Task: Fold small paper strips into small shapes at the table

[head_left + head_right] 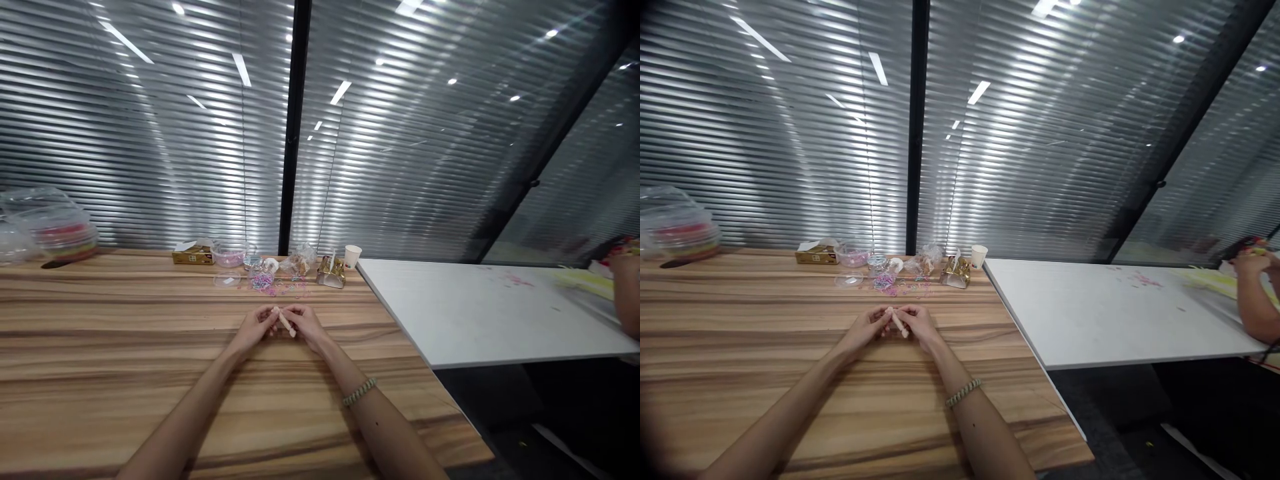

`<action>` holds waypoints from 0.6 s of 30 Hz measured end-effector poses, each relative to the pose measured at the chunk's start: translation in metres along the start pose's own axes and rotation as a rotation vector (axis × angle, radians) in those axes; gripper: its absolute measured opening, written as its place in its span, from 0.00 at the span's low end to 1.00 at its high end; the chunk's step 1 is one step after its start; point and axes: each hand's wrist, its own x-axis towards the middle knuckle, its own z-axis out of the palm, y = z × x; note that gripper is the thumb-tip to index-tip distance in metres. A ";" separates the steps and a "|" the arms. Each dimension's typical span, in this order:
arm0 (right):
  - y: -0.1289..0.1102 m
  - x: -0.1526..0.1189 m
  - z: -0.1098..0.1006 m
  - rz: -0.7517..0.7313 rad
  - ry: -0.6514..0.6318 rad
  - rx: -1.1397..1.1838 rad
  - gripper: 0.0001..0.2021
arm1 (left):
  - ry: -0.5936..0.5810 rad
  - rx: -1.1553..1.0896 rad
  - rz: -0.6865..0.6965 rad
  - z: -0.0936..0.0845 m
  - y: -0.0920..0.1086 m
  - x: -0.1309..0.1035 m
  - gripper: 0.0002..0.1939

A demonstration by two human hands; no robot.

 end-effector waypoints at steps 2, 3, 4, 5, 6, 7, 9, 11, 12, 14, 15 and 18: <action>0.001 0.000 0.001 -0.027 -0.004 -0.066 0.20 | 0.015 -0.008 -0.003 0.000 -0.001 0.000 0.24; 0.002 0.000 0.001 -0.053 -0.020 -0.109 0.20 | 0.039 -0.013 -0.003 0.000 -0.001 0.001 0.24; 0.002 0.000 0.002 -0.084 -0.047 -0.148 0.20 | 0.065 -0.017 -0.001 -0.001 -0.001 0.001 0.23; 0.002 -0.001 0.003 -0.113 -0.081 -0.182 0.21 | 0.086 -0.018 0.005 -0.001 -0.001 0.001 0.22; 0.002 -0.001 0.003 -0.136 -0.119 -0.208 0.21 | 0.095 -0.017 0.014 -0.001 -0.001 0.001 0.21; 0.002 -0.002 0.004 -0.149 -0.156 -0.228 0.22 | 0.094 -0.015 0.024 -0.001 -0.001 0.001 0.21; 0.001 -0.002 0.004 -0.156 -0.208 -0.265 0.23 | 0.064 -0.013 0.038 -0.002 0.000 0.001 0.19; 0.002 -0.001 0.003 -0.154 -0.239 -0.307 0.25 | 0.029 -0.019 0.036 -0.002 -0.001 0.001 0.19; 0.003 -0.001 0.001 -0.153 -0.247 -0.322 0.25 | 0.026 -0.028 0.031 -0.002 -0.002 0.001 0.19; 0.004 0.001 -0.001 -0.144 -0.248 -0.345 0.25 | 0.052 -0.055 0.014 -0.001 -0.004 0.002 0.19; 0.005 0.001 -0.002 -0.135 -0.241 -0.350 0.25 | 0.068 -0.067 0.007 -0.001 -0.005 0.002 0.19; 0.006 0.003 -0.004 -0.109 -0.218 -0.337 0.25 | 0.073 -0.076 0.012 0.000 -0.007 0.003 0.19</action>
